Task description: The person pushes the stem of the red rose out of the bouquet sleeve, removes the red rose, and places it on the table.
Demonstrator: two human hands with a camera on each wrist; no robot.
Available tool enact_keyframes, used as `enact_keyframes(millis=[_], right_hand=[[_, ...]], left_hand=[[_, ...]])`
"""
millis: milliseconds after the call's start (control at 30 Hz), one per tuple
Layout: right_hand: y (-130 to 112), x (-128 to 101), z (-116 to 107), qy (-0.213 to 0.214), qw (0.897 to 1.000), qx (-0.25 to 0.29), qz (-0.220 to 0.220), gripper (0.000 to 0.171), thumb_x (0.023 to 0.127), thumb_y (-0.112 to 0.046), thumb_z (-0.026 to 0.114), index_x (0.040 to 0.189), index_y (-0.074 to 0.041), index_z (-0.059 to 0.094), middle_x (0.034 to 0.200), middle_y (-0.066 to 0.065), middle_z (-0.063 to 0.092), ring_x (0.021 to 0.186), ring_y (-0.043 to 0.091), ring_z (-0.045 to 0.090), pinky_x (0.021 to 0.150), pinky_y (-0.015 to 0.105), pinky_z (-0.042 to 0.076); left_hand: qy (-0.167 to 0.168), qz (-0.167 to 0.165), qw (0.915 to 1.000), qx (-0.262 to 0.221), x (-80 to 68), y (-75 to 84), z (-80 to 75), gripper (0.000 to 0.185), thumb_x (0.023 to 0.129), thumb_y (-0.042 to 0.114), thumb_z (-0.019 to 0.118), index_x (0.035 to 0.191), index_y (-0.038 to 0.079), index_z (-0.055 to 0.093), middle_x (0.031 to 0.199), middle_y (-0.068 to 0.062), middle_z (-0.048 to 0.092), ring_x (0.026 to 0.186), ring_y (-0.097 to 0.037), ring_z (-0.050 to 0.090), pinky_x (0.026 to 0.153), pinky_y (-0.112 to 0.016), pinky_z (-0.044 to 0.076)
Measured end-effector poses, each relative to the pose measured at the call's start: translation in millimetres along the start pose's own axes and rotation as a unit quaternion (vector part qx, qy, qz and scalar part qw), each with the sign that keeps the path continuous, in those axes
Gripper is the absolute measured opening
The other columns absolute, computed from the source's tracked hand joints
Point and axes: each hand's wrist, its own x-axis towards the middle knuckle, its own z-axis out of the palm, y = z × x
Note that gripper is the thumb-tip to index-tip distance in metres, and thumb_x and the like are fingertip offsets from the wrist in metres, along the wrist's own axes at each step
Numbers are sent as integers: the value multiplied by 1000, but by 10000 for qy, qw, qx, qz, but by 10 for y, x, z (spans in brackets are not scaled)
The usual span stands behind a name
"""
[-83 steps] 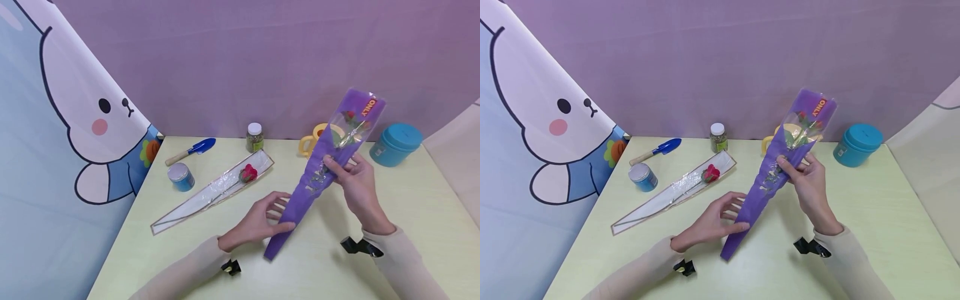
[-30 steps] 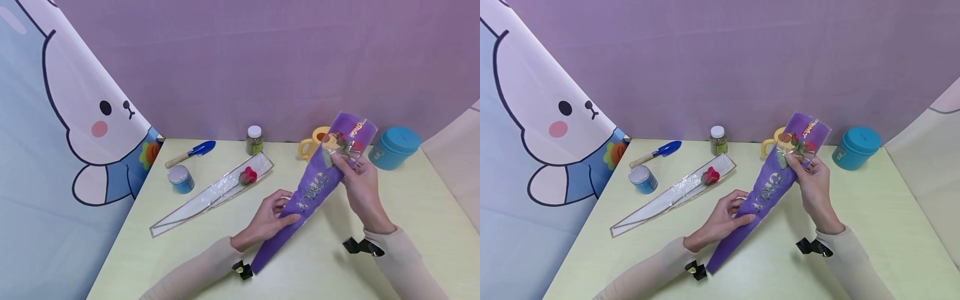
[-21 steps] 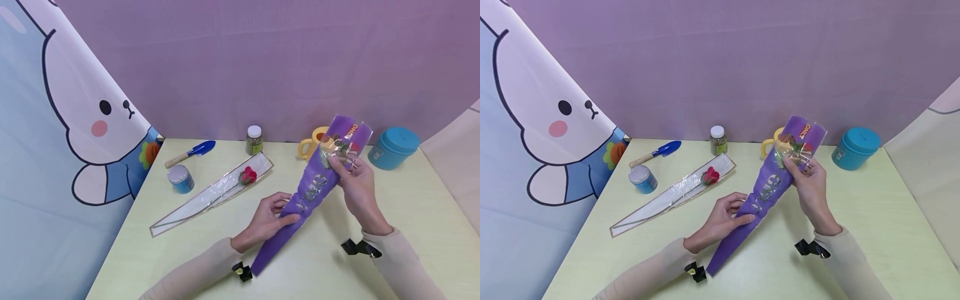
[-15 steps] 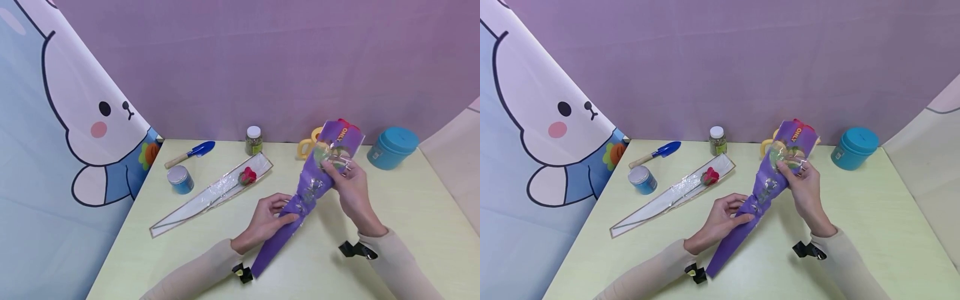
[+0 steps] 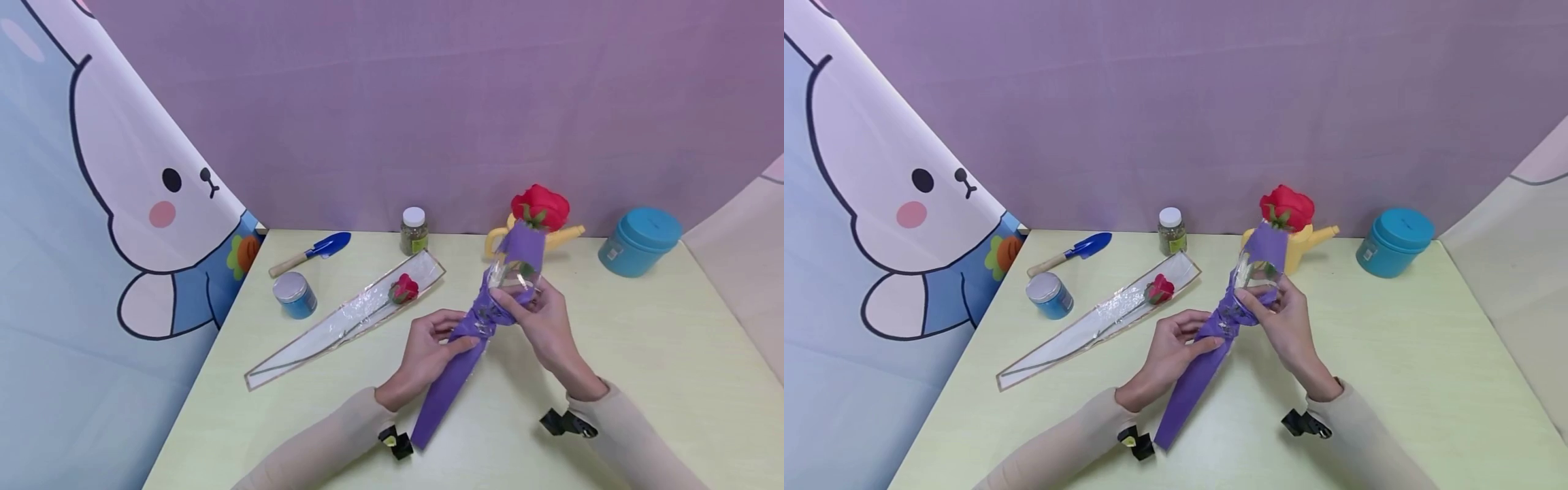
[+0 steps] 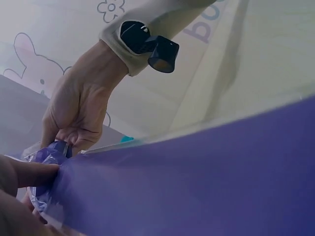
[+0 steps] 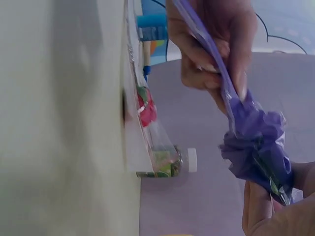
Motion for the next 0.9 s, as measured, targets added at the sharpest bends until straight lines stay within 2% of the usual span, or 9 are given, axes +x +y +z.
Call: enact_keyframes(millis=[133,300,433,533,800,900], right_hand=[[16,-22,57,-9,9995,-304,-93,47,100,-24,72,138,-1,56,97,-22,74,94,-1,72,82,19,60],[30,-54,61,-54,9989,-448,-157,42,101,-21,71,135,1,60,96,-26,71,95,-1,69,81,17,59],[24,-84,47,-95,9987,-481,-116,36,101,-22,70,127,2,67,100,-23,71,94,1,68,80,19,58],[21,-95,38,-164,9990,-420,-73,37,101,-24,70,126,3,68,103,-22,72,93,1,68,80,19,59],[37,-118,35,-179,9989,-415,139,36,98,-27,74,114,5,73,90,-20,73,81,1,64,72,20,55],[49,-119,40,-175,9987,-460,126,35,98,-26,74,114,6,74,88,-21,74,81,1,64,72,20,55]], left_hand=[[105,19,9999,-71,5,-22,3,33,86,-2,80,118,0,74,110,-24,78,92,-6,74,84,-19,57],[171,74,9997,-157,8,-60,14,31,86,-3,79,116,-2,73,109,-26,78,89,1,72,87,-20,56],[137,134,9996,-216,4,-78,24,31,86,-3,79,117,-3,72,109,-28,77,89,3,71,88,-20,55],[129,172,9996,-203,3,-90,31,32,86,-3,79,117,-2,72,109,-27,77,89,2,71,88,-21,54],[191,215,9995,-154,8,-100,46,32,85,-4,79,116,-1,73,108,-26,78,89,2,71,87,-21,53],[194,188,9995,-190,7,-98,52,32,85,-4,78,116,-2,73,109,-27,77,88,3,71,86,-20,54]])
